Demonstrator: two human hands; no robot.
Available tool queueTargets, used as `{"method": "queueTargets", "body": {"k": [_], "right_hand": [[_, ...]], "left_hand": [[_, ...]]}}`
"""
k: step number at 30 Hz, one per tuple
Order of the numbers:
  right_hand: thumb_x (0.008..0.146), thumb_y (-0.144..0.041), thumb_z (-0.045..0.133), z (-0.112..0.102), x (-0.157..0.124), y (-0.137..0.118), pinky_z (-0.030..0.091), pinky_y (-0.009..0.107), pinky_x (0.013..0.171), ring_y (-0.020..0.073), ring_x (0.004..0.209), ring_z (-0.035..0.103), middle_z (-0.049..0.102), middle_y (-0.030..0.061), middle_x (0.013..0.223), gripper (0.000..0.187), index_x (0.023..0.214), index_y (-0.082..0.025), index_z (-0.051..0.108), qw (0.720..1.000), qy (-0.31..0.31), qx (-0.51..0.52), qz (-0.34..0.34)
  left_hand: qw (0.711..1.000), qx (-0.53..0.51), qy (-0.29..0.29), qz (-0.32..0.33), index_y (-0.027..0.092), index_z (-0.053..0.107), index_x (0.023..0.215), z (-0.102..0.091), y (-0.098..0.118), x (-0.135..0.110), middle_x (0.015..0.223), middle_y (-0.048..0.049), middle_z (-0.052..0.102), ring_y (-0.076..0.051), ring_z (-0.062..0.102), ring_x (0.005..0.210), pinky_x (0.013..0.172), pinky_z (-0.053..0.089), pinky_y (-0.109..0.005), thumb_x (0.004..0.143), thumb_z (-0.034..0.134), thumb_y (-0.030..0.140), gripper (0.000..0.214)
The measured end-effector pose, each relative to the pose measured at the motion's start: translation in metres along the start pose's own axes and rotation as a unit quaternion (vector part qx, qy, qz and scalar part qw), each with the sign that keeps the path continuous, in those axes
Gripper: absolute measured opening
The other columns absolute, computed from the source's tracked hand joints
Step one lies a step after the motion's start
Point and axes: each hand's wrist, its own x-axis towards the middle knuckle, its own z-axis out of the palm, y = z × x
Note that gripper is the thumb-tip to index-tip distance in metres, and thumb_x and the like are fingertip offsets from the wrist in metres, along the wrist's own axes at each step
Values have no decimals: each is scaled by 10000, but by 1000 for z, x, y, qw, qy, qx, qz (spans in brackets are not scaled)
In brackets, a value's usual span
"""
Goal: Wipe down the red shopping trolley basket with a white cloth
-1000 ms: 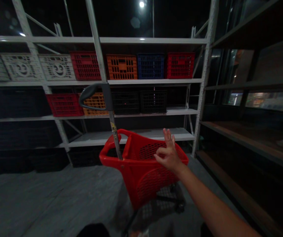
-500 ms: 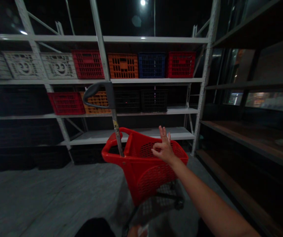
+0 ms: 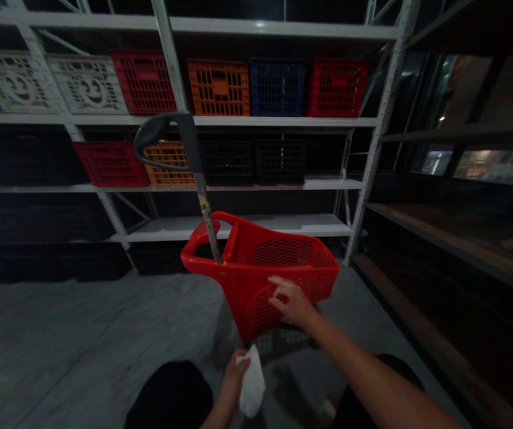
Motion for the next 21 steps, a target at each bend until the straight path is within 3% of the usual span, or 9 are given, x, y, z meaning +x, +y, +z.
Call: {"method": "queueTargets", "body": {"k": [2,4,7,9,11,14,17,21], "right_hand": [[789,-288,551,26,-36,2,427,340,880,191,993,589,655,60,1037,111,791,-206,625,994,-29,86,68],[735,-294,614,49,-68,-1,478,281,741,174,822,627,672,34,886,174,882,-202,610,976,-40,152,149],[621,-264,699,73,-97,-8,461,231,613,148,698,597,636,7,821,331,915,-189,567,945,-25,222,240],[624,-251,677,80,-104,-9,435,219,597,135,668,569,610,-5,754,236,818,-174,567,928,-4,265,262],[663,-256,623,79,-103,-6,413,216,589,127,636,543,575,-17,670,125,718,-164,558,911,18,311,269],[688,-280,591,67,-97,0,381,208,538,119,586,510,536,-25,628,127,695,-161,547,898,57,332,283],[688,-246,592,51,-92,1,373,210,534,125,609,508,545,-10,672,94,692,-162,550,917,87,270,279],[699,-184,581,38,-87,-7,397,220,612,143,720,533,585,24,772,18,698,-167,576,955,79,195,209]], "left_hand": [[998,-46,-19,27,214,484,766,6,18,-8,541,60,537,-134,531,477,474,412,-240,507,683,442,399],[997,-70,-17,42,204,493,801,14,36,-18,563,57,547,-117,523,483,472,397,-219,534,696,420,398],[991,-123,-6,47,207,482,823,29,56,-32,612,50,567,-116,540,519,507,419,-225,562,698,405,393],[991,-125,-8,49,205,488,802,36,63,-37,604,50,566,-114,534,512,512,421,-229,579,688,415,366],[996,-70,-5,61,189,528,771,37,66,-38,581,41,566,-110,515,489,499,411,-228,597,671,435,334],[988,83,28,129,161,619,695,29,69,-33,623,-3,608,-131,538,559,537,417,-234,610,657,447,301],[962,190,54,186,163,654,646,24,76,-28,664,-26,633,-155,554,644,585,421,-238,629,630,472,311],[964,204,23,170,168,591,615,32,88,-31,532,17,548,-118,484,523,515,382,-226,662,555,553,389]]}}
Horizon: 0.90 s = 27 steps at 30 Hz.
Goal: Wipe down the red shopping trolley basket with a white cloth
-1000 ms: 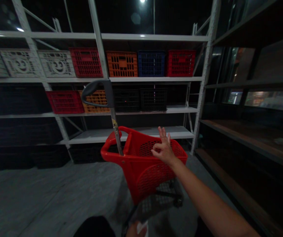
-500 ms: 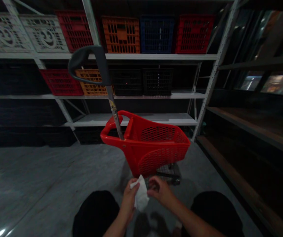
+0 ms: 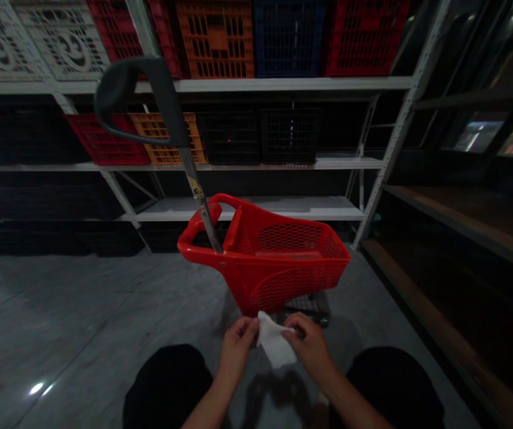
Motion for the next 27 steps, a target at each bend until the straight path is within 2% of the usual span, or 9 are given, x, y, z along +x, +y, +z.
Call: {"method": "queueTargets", "body": {"k": [4,7,10,13,17,20,23,25,27], "right_hand": [[703,-204,592,3,1,-6,403,215,592,129,679,547,597,18,779,84,782,-181,609,1000,-25,-6,-13],[705,-289,602,7,3,-2,380,203,463,105,477,520,578,-28,638,376,1063,-194,540,991,-49,76,100],[699,-462,597,10,6,5,337,199,374,122,375,497,565,-42,533,618,1208,-164,414,964,-70,183,182],[690,-567,597,10,8,6,419,237,487,157,533,579,612,0,616,724,1256,-168,387,957,-60,250,134],[711,-651,530,12,13,-6,462,301,637,198,732,612,650,63,828,786,1323,-197,337,929,-58,337,138],[743,-691,434,13,21,-16,467,311,625,196,687,622,662,65,802,822,1378,-208,234,904,-64,388,166],[690,-566,625,11,30,-20,475,304,621,181,637,627,674,23,759,943,1410,-253,103,906,-66,387,157],[652,-471,702,9,34,-18,483,312,657,187,693,635,685,30,812,878,1378,-269,251,923,-51,357,135],[658,-464,690,9,35,-13,475,330,737,208,820,627,683,65,911,608,1198,-230,535,942,-37,311,118]], "left_hand": [[996,60,26,55,178,516,528,1,14,2,517,38,476,-107,448,532,534,370,-223,623,613,505,355],[991,70,63,97,180,533,557,-7,23,6,588,19,506,-126,479,611,588,388,-233,659,594,487,329],[995,43,38,77,184,531,616,-14,30,8,572,28,500,-117,460,576,548,373,-223,700,566,481,310],[998,-1,-13,57,184,484,593,-16,36,8,599,19,544,-110,472,567,535,375,-214,707,572,462,313],[995,-52,-51,69,178,466,567,-15,39,11,1045,-84,619,-197,569,911,752,443,-284,701,589,415,298],[996,-22,-48,75,180,464,546,-15,37,18,1214,-109,541,-245,532,1042,841,426,-346,691,593,400,294],[998,7,-45,50,179,480,528,-15,33,22,1221,-131,534,-273,533,1045,849,423,-384,649,626,396,288],[999,-1,-42,18,176,489,527,-14,31,22,1198,-137,551,-280,530,1056,867,415,-390,631,643,392,285],[999,-33,-36,-19,173,492,534,-13,30,19,1191,-128,560,-273,531,1063,872,417,-378,640,636,405,292]]}}
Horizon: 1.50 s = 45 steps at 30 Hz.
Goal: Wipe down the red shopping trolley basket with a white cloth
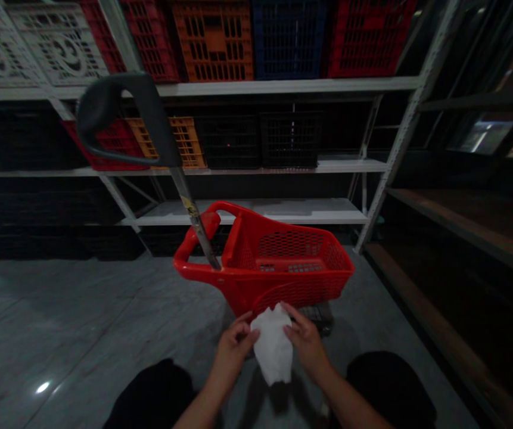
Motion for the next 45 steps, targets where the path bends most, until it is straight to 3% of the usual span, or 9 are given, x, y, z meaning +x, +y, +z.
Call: {"method": "queueTargets", "body": {"k": [5,11,16,23,27,34,37,42,45], "right_hand": [[519,-407,771,-7,-2,21,471,315,667,192,725,605,672,49,829,483,935,-180,676,992,-42,-106,54],[598,-388,695,-48,28,-20,449,285,663,184,743,561,615,67,791,258,548,-157,589,943,72,-302,-120],[740,-251,538,-76,74,-83,455,332,759,210,892,578,611,102,1051,191,903,-160,581,799,280,-458,-272],[768,4,325,-43,94,-8,328,425,1009,219,1244,372,540,69,1242,566,1295,-173,432,700,56,-635,-322],[784,12,284,-5,103,7,288,442,1054,185,1298,284,462,26,1328,613,1359,-193,335,704,-3,-612,-361],[781,-24,341,116,136,1,331,377,1046,184,1238,394,468,110,1313,556,1331,-97,380,733,-41,-558,-388],[750,-1,338,98,136,3,317,388,1056,191,1276,333,428,109,1346,601,1344,-88,353,708,-61,-574,-406],[672,71,291,5,127,6,323,399,1054,165,1278,328,403,71,1367,731,1375,-128,291,695,-17,-621,-361],[695,68,284,1,131,9,341,432,1031,192,1254,372,459,101,1321,683,1349,-117,351,710,34,-625,-322]], "left_hand": [[999,-50,-3,-12,168,502,541,4,-4,-4,1189,-104,562,-250,553,1022,843,445,-347,649,625,425,304],[983,108,34,147,199,630,665,-20,16,7,1139,-92,552,-246,535,1044,906,418,-393,714,564,409,225],[857,307,248,331,232,592,921,-75,72,41,1182,-79,506,-249,478,1104,963,357,-431,717,562,424,281],[717,596,218,289,178,657,777,-95,90,97,821,-97,660,-291,526,918,960,237,-505,754,441,549,430],[696,624,226,275,188,676,734,-90,86,102,744,-80,667,-261,520,845,954,223,-476,788,380,531,456],[681,631,245,280,173,671,672,-89,87,113,708,-94,662,-262,521,825,938,230,-458,793,377,483,443],[678,634,238,286,176,668,672,-93,86,119,708,-93,661,-257,523,816,931,238,-451,796,373,500,455],[679,630,234,297,194,669,708,-96,85,127,727,-78,661,-254,513,827,935,233,-453,798,360,553,482],[680,629,229,301,195,672,728,-93,85,133,733,-81,658,-256,506,829,933,229,-465,802,356,550,481]]}}
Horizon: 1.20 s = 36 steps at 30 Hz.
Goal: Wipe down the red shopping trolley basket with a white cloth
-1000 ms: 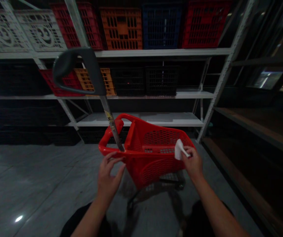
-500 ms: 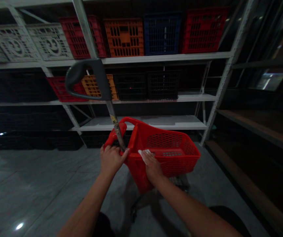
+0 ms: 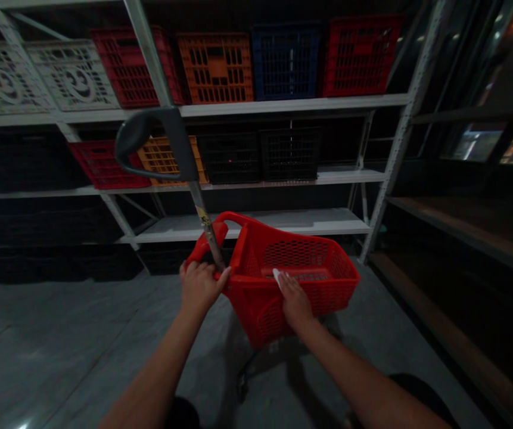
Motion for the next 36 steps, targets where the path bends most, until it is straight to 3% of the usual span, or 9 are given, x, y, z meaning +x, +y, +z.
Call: {"method": "queueTargets", "body": {"k": [5,8,11,15,20,23,31,33,36], "right_hand": [[762,4,327,30,49,-67,312,394,1050,202,1259,363,452,125,1324,580,1335,-72,368,998,16,54,-30],[767,-12,340,36,61,-82,303,388,1054,197,1263,356,448,111,1330,579,1340,-91,363,996,10,54,-65],[738,21,321,23,38,-47,302,390,1055,183,1276,333,404,87,1366,653,1375,-115,292,997,-10,19,-72],[729,42,289,-12,-25,46,310,437,1044,189,1282,326,429,85,1349,671,1375,-140,295,998,3,-53,-36],[747,34,294,-45,-78,122,311,480,1031,210,1251,379,482,87,1305,650,1352,-196,349,989,58,-104,92],[762,22,289,-31,-68,99,317,491,1021,221,1248,381,489,101,1295,621,1339,-189,377,987,76,-85,116],[790,-43,357,48,31,-69,296,400,1059,220,1273,331,435,134,1336,556,1345,-67,348,999,-8,30,-25],[794,-42,353,46,33,-73,291,389,1063,207,1282,316,417,123,1352,569,1361,-76,318,998,-20,29,-47],[780,-17,337,28,6,-40,293,410,1061,192,1299,284,389,98,1375,615,1383,-107,265,997,-11,-5,-76]], "left_hand": [[1000,10,-2,0,188,660,701,7,2,8,737,-78,659,-253,502,836,936,224,-458,813,358,505,452],[1000,17,-2,9,184,664,714,9,-3,11,734,-78,657,-252,511,834,924,238,-443,815,354,505,457],[1000,17,-1,14,182,670,719,12,-16,13,725,-88,654,-260,522,839,912,249,-439,802,357,534,479],[1000,7,-7,21,187,675,721,18,-40,14,728,-91,657,-267,526,841,915,254,-441,797,357,539,480],[999,-11,-15,29,187,681,717,22,-61,13,747,-108,662,-285,520,862,904,273,-443,774,374,565,491],[1000,-7,-17,25,187,682,702,20,-62,13,716,-109,657,-281,520,841,886,288,-434,772,378,567,491],[1000,-3,-22,21,183,676,703,15,-59,12,701,-101,647,-272,524,831,836,310,-405,777,378,551,480],[999,-2,-26,31,188,668,698,18,-67,12,704,-95,645,-271,522,837,846,307,-406,777,380,536,458],[998,-13,-37,39,188,643,690,25,-84,14,699,-85,629,-268,515,829,858,312,-420,772,381,538,444]]}}
